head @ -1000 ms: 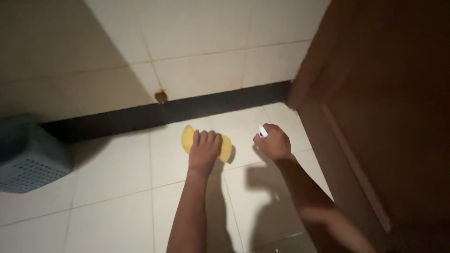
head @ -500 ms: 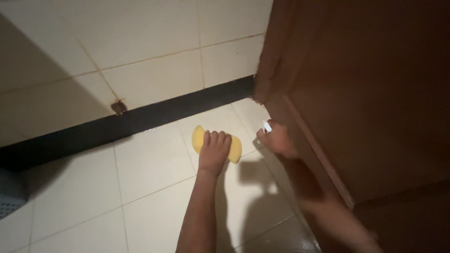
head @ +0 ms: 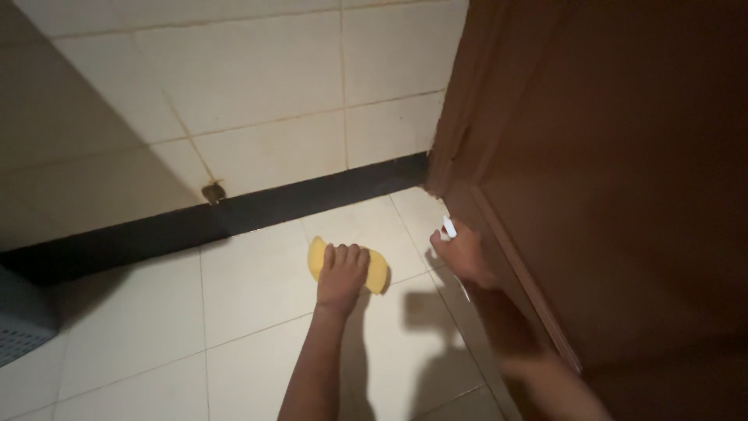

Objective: The person cleans a bathroom by spraying a cleaning solution from a white bottle onto the wall and floor tiles. They then use a yellow sponge to wipe the sprayed areas, moving from the wall near the sink to the floor and along the baseboard.

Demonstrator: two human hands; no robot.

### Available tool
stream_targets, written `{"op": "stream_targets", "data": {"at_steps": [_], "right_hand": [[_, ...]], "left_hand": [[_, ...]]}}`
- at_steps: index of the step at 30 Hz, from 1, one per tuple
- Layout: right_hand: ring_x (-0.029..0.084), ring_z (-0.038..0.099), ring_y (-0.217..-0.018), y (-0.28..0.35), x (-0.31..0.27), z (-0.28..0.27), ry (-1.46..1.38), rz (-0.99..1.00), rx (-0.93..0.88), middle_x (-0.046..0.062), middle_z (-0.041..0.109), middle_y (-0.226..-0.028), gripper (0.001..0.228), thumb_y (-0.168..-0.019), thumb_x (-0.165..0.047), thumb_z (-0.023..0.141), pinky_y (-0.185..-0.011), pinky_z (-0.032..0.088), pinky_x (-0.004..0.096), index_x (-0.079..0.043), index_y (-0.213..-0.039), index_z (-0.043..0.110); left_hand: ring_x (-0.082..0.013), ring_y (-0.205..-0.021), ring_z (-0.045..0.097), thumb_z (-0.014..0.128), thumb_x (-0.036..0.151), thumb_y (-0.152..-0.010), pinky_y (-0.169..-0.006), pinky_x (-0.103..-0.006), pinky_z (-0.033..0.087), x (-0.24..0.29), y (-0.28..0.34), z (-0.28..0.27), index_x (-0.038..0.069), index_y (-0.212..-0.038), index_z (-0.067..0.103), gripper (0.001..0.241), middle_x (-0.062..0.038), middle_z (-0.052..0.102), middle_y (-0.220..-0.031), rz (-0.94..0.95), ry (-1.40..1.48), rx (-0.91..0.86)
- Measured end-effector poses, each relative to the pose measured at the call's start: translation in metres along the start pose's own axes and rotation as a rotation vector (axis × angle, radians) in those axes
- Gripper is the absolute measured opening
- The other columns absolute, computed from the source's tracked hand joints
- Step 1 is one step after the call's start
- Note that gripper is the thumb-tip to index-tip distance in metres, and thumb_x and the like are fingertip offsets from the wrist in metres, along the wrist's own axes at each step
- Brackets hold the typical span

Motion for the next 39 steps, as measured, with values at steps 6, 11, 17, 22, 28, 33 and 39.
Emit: {"op": "stream_targets", "data": {"at_steps": [6,11,17,22,28,33,39], "right_hand": [[0.035,0.07,-0.085,0.012,-0.036,0.015,0.159,-0.178,0.068,0.017,0.073,-0.095,0.028,-0.083,-0.03,0.073,-0.08,0.056,0.045,-0.003,-0.089,0.07],[0.036,0.068,-0.088,0.03,-0.077,0.042,0.047,-0.316,0.024,0.016,0.069,-0.101,0.026,-0.082,-0.026,0.071,-0.081,0.054,0.045,-0.004,-0.096,0.067],[0.034,0.067,-0.09,0.049,-0.136,0.084,0.105,-0.438,-0.103,0.016,0.068,-0.096,0.02,-0.085,-0.024,0.07,-0.082,0.054,0.044,-0.004,-0.09,0.068],[0.033,0.067,-0.089,0.066,-0.177,0.117,0.134,-0.459,-0.211,0.015,0.069,-0.095,0.022,-0.088,-0.025,0.07,-0.083,0.054,0.043,-0.003,-0.089,0.068],[0.04,0.065,-0.086,0.08,-0.208,0.151,-0.061,-0.709,-0.122,0.019,0.067,-0.092,0.028,-0.079,-0.025,0.073,-0.075,0.054,0.047,-0.001,-0.092,0.069],[0.037,0.068,-0.086,0.087,-0.22,0.17,0.075,-0.665,-0.202,0.017,0.069,-0.091,0.024,-0.084,-0.028,0.075,-0.079,0.056,0.046,-0.005,-0.087,0.071],[0.039,0.066,-0.091,0.091,-0.228,0.179,-0.072,-0.743,-0.204,0.019,0.069,-0.099,0.028,-0.082,-0.023,0.073,-0.08,0.054,0.046,-0.001,-0.098,0.07]], "left_hand": [[-0.0326,-0.127,0.05,0.063,0.005,-0.085,-0.118,-0.0537,0.028,-0.02,0.019,0.006,0.007,-0.135,0.051,0.052,-0.013,0.055,-0.131,-0.057,-0.011,0.02],[-0.0315,-0.124,0.051,0.062,0.004,-0.086,-0.117,-0.0537,0.028,-0.036,0.036,-0.019,0.007,-0.134,0.051,0.049,-0.012,0.055,-0.128,-0.143,0.012,0.006],[-0.0295,-0.118,0.053,0.063,0.007,-0.084,-0.114,-0.0522,0.032,-0.07,0.058,-0.039,0.008,-0.129,0.053,0.047,-0.01,0.057,-0.121,-0.239,-0.054,0.071],[-0.0293,-0.116,0.054,0.064,0.01,-0.084,-0.114,-0.052,0.033,-0.095,0.085,-0.043,0.008,-0.127,0.054,0.045,-0.01,0.057,-0.119,-0.295,-0.096,0.152],[-0.0297,-0.117,0.054,0.066,0.011,-0.083,-0.114,-0.053,0.033,-0.119,0.11,-0.053,0.008,-0.126,0.054,0.045,-0.009,0.058,-0.118,-0.351,-0.086,0.111],[-0.0295,-0.12,0.052,0.067,0.007,-0.079,-0.113,-0.0512,0.031,-0.138,0.125,-0.048,0.008,-0.13,0.053,0.053,-0.009,0.056,-0.123,-0.392,-0.112,0.037],[-0.0304,-0.121,0.051,0.066,0.006,-0.084,-0.114,-0.0527,0.029,-0.152,0.138,-0.039,0.008,-0.133,0.052,0.051,-0.011,0.056,-0.124,-0.429,-0.056,0.044]]}}
Point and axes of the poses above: each hand's wrist, its own y-axis away from the middle knuckle, its own z-axis out of the palm, x = y × z, the point moved 2 cm from there along -y, towards the middle knuckle
